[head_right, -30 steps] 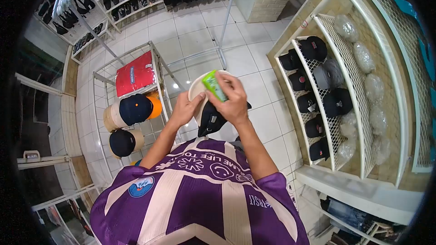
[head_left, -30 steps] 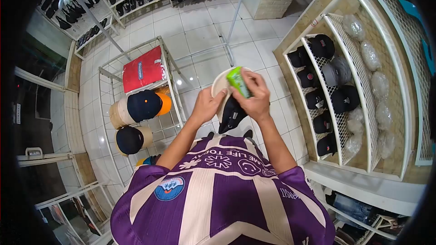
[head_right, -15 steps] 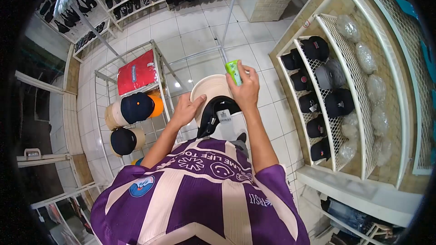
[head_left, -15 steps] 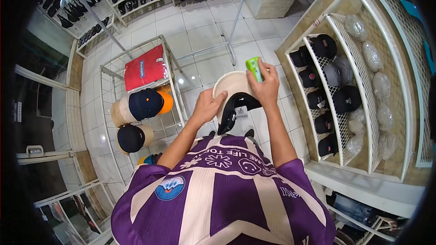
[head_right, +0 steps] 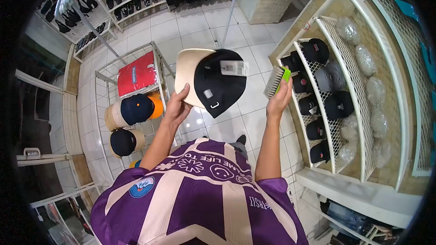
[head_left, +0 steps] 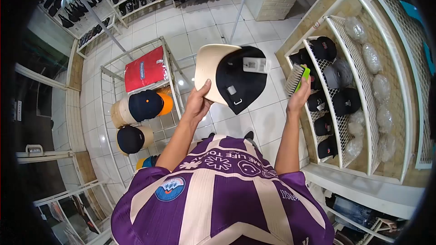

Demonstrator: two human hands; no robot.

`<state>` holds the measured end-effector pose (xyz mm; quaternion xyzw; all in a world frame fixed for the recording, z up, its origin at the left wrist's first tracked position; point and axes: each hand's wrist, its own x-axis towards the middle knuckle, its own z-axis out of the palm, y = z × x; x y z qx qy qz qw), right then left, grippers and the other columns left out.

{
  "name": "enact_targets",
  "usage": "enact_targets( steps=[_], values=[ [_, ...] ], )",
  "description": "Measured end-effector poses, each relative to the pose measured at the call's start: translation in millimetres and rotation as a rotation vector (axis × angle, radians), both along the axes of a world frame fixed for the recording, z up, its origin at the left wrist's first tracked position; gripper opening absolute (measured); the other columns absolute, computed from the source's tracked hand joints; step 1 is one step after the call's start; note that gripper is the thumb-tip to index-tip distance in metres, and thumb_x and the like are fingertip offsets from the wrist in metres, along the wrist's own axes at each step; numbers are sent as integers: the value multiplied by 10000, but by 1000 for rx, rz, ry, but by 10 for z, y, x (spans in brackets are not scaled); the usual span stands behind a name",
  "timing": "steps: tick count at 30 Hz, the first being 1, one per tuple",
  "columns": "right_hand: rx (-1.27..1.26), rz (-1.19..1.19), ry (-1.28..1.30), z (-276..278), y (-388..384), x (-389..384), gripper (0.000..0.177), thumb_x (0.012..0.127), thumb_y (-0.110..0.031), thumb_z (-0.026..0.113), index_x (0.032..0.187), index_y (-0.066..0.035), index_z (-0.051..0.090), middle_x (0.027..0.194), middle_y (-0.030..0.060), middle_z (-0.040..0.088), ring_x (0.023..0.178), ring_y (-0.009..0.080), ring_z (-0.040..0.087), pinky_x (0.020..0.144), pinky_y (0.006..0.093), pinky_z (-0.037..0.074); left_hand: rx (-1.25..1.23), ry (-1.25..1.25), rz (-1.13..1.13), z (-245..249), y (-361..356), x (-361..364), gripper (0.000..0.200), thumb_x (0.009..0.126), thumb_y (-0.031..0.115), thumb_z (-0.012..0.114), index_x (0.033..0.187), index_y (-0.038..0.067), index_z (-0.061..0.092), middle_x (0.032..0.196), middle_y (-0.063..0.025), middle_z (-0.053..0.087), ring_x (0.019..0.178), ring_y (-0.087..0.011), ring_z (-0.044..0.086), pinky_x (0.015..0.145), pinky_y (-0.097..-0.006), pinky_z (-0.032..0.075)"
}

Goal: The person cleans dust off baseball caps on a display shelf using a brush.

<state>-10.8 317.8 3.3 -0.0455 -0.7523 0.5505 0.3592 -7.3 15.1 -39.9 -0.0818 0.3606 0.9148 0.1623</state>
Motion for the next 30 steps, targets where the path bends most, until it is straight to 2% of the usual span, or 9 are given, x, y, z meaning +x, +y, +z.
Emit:
enact_targets(
  steps=[1, 3, 8, 14, 16, 19, 21, 24, 30],
  values=[
    [-360, 145, -33, 11, 16, 40, 459, 1062, -272, 469, 1417, 16, 509, 1270, 94, 624, 1112, 184, 597, 965, 310, 463, 0, 5, -5, -48, 19, -21, 395, 1027, 217, 574, 1329, -28, 506, 1231, -141, 664, 1069, -240, 688, 961, -371, 564],
    [-362, 157, -110, 20, -146, 92, 502, 1021, -272, 572, 1416, 25, 481, 1184, 83, 611, 1029, 132, 577, 892, 274, 469, 385, -40, -76, -129, 43, -36, 373, 1040, 173, 532, 1353, -26, 495, 1283, -148, 641, 1146, -235, 657, 1025, -368, 531],
    [-361, 320, -274, 99, -514, 219, 692, 797, -54, 781, 1406, 51, 470, 1145, 89, 631, 981, 147, 624, 888, 264, 508, 446, -121, -122, -225, 240, 31, 393, 1026, 137, 556, 1369, -34, 471, 1295, -158, 628, 1179, -229, 635, 1067, -360, 503],
    [-579, 484, -397, 63, -212, 162, 571, 753, 27, 683, 1305, 57, 542, 1039, 85, 666, 899, 155, 655, 825, 280, 538, -643, -70, -102, -92, 200, 89, 634, 902, 227, 755, 1424, 11, 467, 1241, -190, 639, 1207, -217, 603, 1037, -357, 469],
    [-610, 600, -475, 181, -198, 185, 536, 767, -3, 653, 1292, 45, 560, 957, 66, 668, 797, 129, 646, 754, 265, 541, -986, 601, 123, -160, 128, -25, 794, 791, 281, 846, 1447, 45, 467, 1299, -193, 624, 1249, -271, 586, 1027, -378, 474],
    [-682, 720, -539, 296, -279, 171, 524, 768, 6, 645, 1285, 37, 568, 964, 66, 669, 805, 121, 647, 753, 262, 541, -1004, 819, -137, 333, 110, -7, 753, 779, 309, 851, 1420, 86, 524, 1251, -164, 665, 1216, -263, 610, 1038, -381, 459],
    [-684, 741, -582, 144, -233, 102, 645, 758, -40, 682, 1380, 25, 521, 1064, 89, 661, 907, 156, 639, 842, 270, 519, -951, 816, -125, 451, 179, 30, 509, 840, 321, 785, 1254, 56, 651, 963, -193, 722, 962, -258, 706, 876, -363, 523],
    [-94, 409, -472, 311, -379, 170, 734, 720, -183, 830, 1351, 19, 515, 1100, 136, 655, 993, 236, 651, 893, 336, 525, -1183, 590, -29, 394, 228, 26, 320, 943, 287, 630, 957, -25, 697, 612, -238, 584, 497, -301, 559, 553, -401, 461],
    [591, 23, -548, 283, -387, 372, 833, 716, -154, 782, 1465, -86, 423, 1176, 231, 554, 1083, 403, 594, 956, 454, 485, -1179, 546, 43, 359, 284, 103, 318, 942, 278, 618, 957, -31, 691, 701, -290, 614, 623, -444, 607, 609, -423, 490]
  ],
)
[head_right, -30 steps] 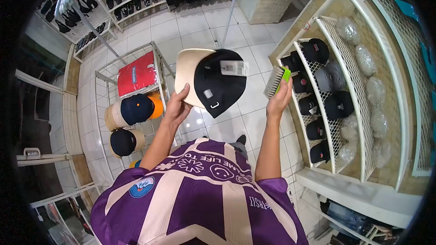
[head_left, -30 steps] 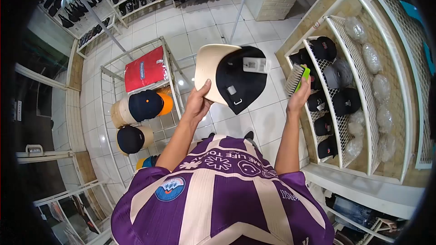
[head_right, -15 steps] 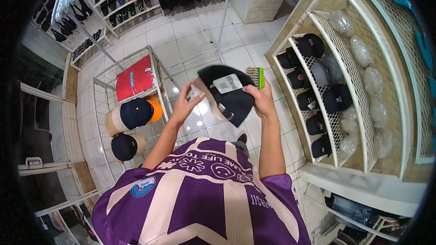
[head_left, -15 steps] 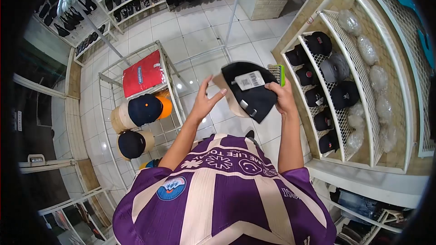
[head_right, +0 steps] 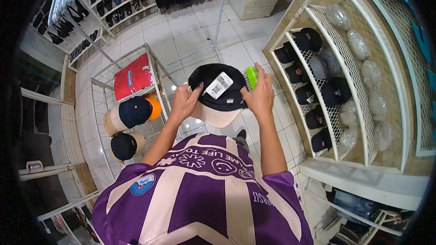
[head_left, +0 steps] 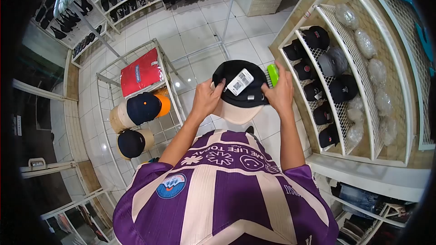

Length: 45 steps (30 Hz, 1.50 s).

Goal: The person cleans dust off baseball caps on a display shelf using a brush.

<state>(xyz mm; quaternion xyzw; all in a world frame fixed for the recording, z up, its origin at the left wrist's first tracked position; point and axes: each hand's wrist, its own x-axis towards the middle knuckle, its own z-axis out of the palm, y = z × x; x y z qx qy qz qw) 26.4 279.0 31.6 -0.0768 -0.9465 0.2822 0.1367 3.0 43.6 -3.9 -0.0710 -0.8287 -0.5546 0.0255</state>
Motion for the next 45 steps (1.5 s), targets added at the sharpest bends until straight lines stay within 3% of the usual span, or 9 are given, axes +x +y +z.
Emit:
enact_targets(
  steps=[6, 11, 15, 23, 27, 31, 35, 40, 45],
  values=[
    [-9, -149, 335, 85, -103, 85, 716, 834, -199, 686, 1486, -66, 421, 1150, 230, 523, 1021, 411, 602, 902, 468, 497, -152, -47, 15, 1, 11, 2, 357, 948, 291, 602, 960, -59, 671, 757, -314, 626, 738, -488, 634, 666, -461, 496],
    [207, 338, 9, -20, -10, 44, 637, 825, -157, 723, 1419, -34, 529, 1159, 203, 571, 998, 403, 617, 895, 460, 498, -93, -50, -47, 97, 130, 32, 329, 944, 270, 587, 949, -47, 677, 726, -310, 618, 697, -483, 629, 633, -459, 494],
    [418, -66, 75, -201, 318, -42, 650, 765, -130, 752, 1378, -22, 566, 1124, 190, 598, 1016, 381, 620, 897, 438, 498, -45, -7, -24, -71, 40, -78, 338, 941, 281, 605, 958, -48, 683, 725, -286, 638, 668, -424, 654, 631, -442, 496],
    [-390, 255, 36, 310, -129, -116, 631, 654, -265, 907, 1134, 28, 621, 983, 175, 696, 880, 316, 697, 825, 375, 553, 92, -169, -288, -57, 264, -156, 368, 944, 315, 644, 965, -49, 696, 773, -176, 718, 705, -211, 673, 691, -386, 520],
    [117, -219, 92, 94, 457, -250, 596, 641, -290, 903, 1038, 23, 586, 982, 230, 710, 901, 366, 711, 809, 426, 565, 88, -189, -439, -15, 418, -140, 370, 957, 297, 630, 934, -69, 681, 722, -136, 684, 674, -145, 601, 670, -355, 513],
    [-333, -182, 148, 254, 425, -51, 616, 635, -316, 918, 1021, 21, 576, 942, 217, 688, 811, 346, 702, 748, 407, 559, 97, -195, -427, -71, 605, -214, 380, 961, 305, 628, 926, -70, 677, 711, -136, 678, 658, -143, 580, 661, -356, 509],
    [-37, -326, 129, -22, 1049, -95, 574, 673, -304, 882, 1075, 4, 611, 1016, 223, 690, 884, 362, 691, 803, 445, 547, 64, -109, -584, 63, 963, -312, 375, 965, 295, 633, 954, -78, 678, 728, -125, 689, 681, -117, 586, 666, -340, 509],
    [167, -434, 547, 704, 2164, 77, 659, 865, -273, 758, 1407, 27, 534, 1103, 211, 588, 984, 346, 601, 892, 397, 485, 248, -96, -526, 273, 1684, -641, 314, 947, 244, 667, 943, -69, 699, 766, -148, 719, 709, -95, 609, 664, -331, 510],
    [404, -427, 814, 1947, 3166, -47, 519, 884, -251, 743, 1341, -36, 623, 1144, 238, 596, 1033, 364, 609, 902, 419, 493, 59, 76, -524, 724, 2656, -1020, 334, 895, 259, 724, 875, -74, 702, 715, -184, 705, 618, -170, 638, 608, -355, 502]
  ],
)
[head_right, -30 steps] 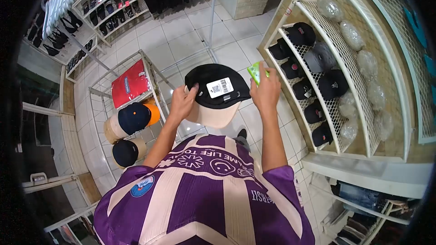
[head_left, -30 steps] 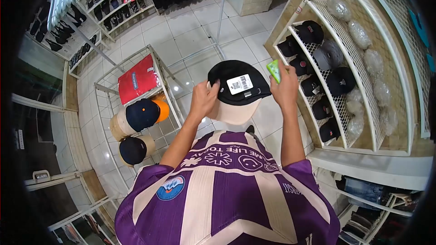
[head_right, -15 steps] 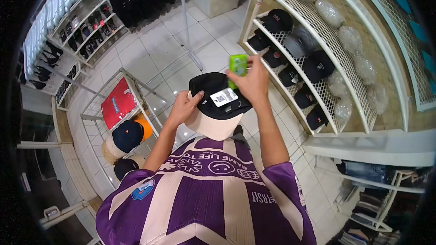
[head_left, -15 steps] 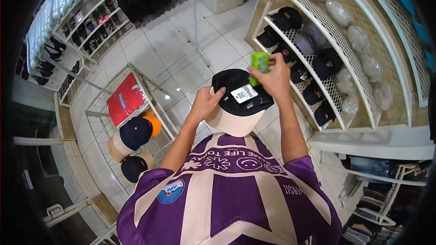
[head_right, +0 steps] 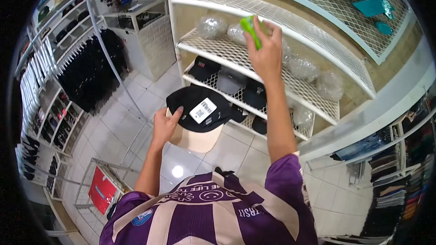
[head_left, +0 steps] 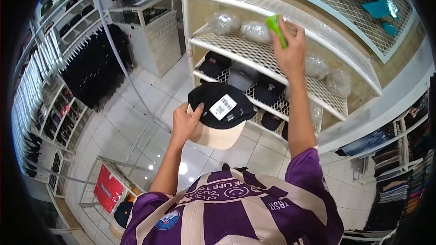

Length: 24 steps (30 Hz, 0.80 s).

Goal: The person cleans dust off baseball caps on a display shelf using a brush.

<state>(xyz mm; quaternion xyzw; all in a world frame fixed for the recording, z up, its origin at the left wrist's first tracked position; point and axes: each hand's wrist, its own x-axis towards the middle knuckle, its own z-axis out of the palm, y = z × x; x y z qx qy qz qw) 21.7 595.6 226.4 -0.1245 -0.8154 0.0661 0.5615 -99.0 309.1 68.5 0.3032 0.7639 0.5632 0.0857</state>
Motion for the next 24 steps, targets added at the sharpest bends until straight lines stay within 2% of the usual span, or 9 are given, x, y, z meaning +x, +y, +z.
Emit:
enact_targets(
  steps=[2, 4, 8, 12, 14, 18, 22, 23, 24],
  values=[
    [124, 6, 54, 325, 460, -181, 481, 889, -263, 737, 1311, -50, 653, 1162, 235, 607, 1063, 368, 614, 912, 423, 494, 147, 37, -3, 135, 362, -99, 302, 886, 232, 746, 851, -66, 712, 731, -90, 720, 673, -110, 626, 628, -315, 508],
    [26, -4, -161, 546, 915, -387, 426, 898, -300, 719, 1251, -64, 695, 1193, 221, 634, 1116, 371, 614, 951, 435, 486, 185, 78, 24, 296, 664, -136, 278, 868, 199, 745, 873, -75, 706, 763, -89, 730, 683, -113, 627, 644, -320, 516],
    [108, -17, -227, 588, 1612, -803, 424, 902, -333, 706, 1228, -62, 706, 1209, 196, 653, 1124, 369, 613, 979, 435, 476, 224, 66, 47, 409, 1063, -164, 259, 844, 140, 709, 964, -89, 692, 835, -121, 741, 735, -127, 646, 697, -315, 535],
    [-7, -51, -372, 565, 1611, -894, 402, 913, -336, 693, 1212, -68, 714, 1252, 206, 639, 1154, 379, 599, 1008, 446, 454, 324, 38, 56, 318, 1277, -188, 300, 811, 166, 715, 975, -85, 699, 838, -186, 747, 786, -226, 732, 719, -355, 545],
    [482, -232, 33, 506, 1270, -748, 451, 905, -364, 699, 1249, -73, 692, 1265, 209, 633, 1167, 393, 592, 1021, 445, 442, 270, 70, 37, 410, 1246, -143, 285, 816, 157, 715, 980, -76, 703, 835, -184, 747, 764, -216, 724, 715, -349, 546],
    [-115, 14, -243, -48, 283, -194, 646, 777, -494, 786, 1288, -119, 662, 1302, 202, 621, 1146, 386, 610, 963, 423, 483, 371, 82, -65, 308, 1254, -151, 258, 826, 136, 718, 996, -58, 707, 790, -146, 739, 697, -140, 678, 673, -307, 533],
    [-626, -87, -770, -560, 361, 44, 447, 714, -454, 840, 953, -84, 760, 922, 144, 741, 840, 304, 713, 781, 395, 554, 322, 97, -253, 298, 1217, -65, 246, 835, 126, 712, 1005, -52, 706, 764, -130, 727, 678, -136, 668, 653, -301, 524],
    [-555, -179, -739, -694, 344, 111, 369, 707, -422, 850, 817, -84, 752, 789, 99, 739, 727, 284, 710, 695, 403, 556, 287, 139, -261, 252, 1246, -52, 239, 840, 120, 707, 1006, -52, 706, 762, -128, 725, 670, -142, 667, 647, -305, 522],
    [-598, -226, -704, -819, 317, 166, 362, 708, -418, 852, 828, -93, 747, 802, 86, 731, 764, 277, 707, 707, 403, 549, 257, 181, -268, 214, 1271, -28, 231, 844, 113, 703, 1006, -52, 705, 760, -127, 723, 661, -148, 665, 641, -309, 520]
  ],
)
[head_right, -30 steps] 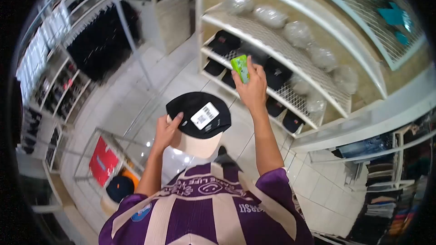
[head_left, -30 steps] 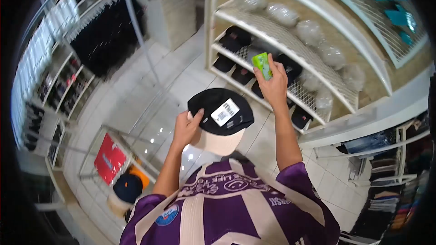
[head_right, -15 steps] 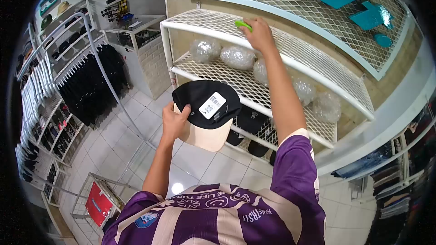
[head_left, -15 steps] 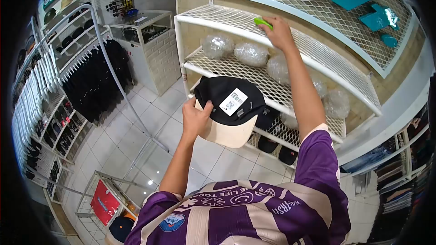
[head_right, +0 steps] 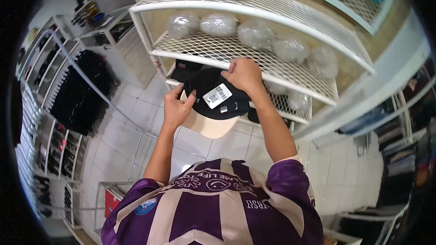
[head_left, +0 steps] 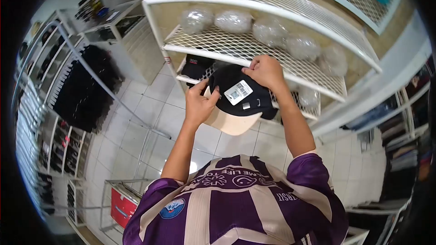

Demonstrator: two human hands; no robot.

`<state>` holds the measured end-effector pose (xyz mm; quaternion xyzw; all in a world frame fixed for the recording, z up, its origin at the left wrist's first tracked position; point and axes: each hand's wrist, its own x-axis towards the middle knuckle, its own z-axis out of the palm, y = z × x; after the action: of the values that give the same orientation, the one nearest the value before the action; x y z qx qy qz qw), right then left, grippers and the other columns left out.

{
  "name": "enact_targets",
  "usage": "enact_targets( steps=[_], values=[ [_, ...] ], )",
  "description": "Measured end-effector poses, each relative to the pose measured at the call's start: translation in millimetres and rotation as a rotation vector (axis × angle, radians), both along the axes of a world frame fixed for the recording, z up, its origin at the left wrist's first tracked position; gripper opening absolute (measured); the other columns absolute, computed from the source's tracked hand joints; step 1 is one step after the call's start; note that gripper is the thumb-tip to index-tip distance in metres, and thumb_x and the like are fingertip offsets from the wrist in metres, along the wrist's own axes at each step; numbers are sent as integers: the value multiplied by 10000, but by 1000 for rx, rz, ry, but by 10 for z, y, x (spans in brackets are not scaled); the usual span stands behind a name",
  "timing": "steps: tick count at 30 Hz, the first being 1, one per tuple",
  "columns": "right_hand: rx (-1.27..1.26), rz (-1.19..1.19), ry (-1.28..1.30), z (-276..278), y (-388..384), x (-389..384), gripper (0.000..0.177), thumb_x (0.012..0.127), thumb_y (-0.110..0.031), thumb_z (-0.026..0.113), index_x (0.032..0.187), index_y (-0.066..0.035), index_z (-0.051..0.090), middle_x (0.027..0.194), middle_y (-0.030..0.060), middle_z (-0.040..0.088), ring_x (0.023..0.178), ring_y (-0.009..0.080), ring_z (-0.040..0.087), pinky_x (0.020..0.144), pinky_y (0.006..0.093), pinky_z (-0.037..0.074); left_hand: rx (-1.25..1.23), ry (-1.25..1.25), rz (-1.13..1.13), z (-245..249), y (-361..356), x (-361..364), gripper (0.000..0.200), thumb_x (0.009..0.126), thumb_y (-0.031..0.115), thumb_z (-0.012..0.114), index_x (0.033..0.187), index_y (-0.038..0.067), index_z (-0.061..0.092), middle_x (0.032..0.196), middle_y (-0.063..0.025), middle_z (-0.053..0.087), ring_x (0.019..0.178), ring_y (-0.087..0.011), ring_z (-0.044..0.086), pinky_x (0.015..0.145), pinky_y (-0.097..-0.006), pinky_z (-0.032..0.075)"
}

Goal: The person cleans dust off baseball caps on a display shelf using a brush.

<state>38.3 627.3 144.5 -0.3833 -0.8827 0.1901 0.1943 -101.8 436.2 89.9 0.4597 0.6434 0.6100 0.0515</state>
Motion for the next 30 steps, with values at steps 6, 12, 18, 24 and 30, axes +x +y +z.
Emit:
enact_targets(
  steps=[6, 12, 18, 24, 30],
  values=[
    [-126, -150, 3, -489, -661, 376, 605, 656, -609, 829, 976, -101, 759, 920, 152, 739, 902, 322, 715, 818, 420, 548, -32, -59, -216, -267, -216, 109, 228, 849, 118, 699, 999, -54, 701, 774, -166, 721, 678, -186, 701, 645, -319, 526],
    [-478, -203, 879, -1392, -1310, 1089, 507, 920, -236, 736, 1340, -4, 573, 1230, 114, 672, 1072, 224, 651, 865, 344, 530, -136, -224, -160, -866, -509, 189, 244, 911, 174, 684, 1004, -51, 685, 821, -159, 736, 724, -207, 693, 697, -330, 522],
    [-730, -288, 830, -1937, -2812, 1137, 491, 977, -205, 667, 1389, -8, 483, 1278, 147, 593, 1139, 211, 628, 836, 308, 566, -217, -437, -123, -1353, -504, 486, 389, 952, 191, 639, 1248, -49, 558, 1086, -179, 697, 955, -229, 661, 850, -332, 496],
    [-950, -717, 1213, -1935, -3083, 1087, 270, 990, -212, 644, 1176, -20, 609, 1032, 81, 666, 899, 171, 672, 696, 325, 615, -267, -747, -359, -1566, -571, 857, 420, 934, 100, 662, 1323, -19, 554, 1222, -128, 659, 1109, -186, 607, 955, -293, 460],
    [-815, -659, 1096, -2049, -3066, 1451, 275, 1001, -171, 614, 1235, -25, 611, 1000, 58, 694, 808, 126, 669, 634, 286, 598, -308, -63, -153, -1116, -834, 997, 583, 883, 205, 735, 1355, -37, 492, 1169, -193, 643, 1026, -336, 623, 945, -386, 470]
  ],
)
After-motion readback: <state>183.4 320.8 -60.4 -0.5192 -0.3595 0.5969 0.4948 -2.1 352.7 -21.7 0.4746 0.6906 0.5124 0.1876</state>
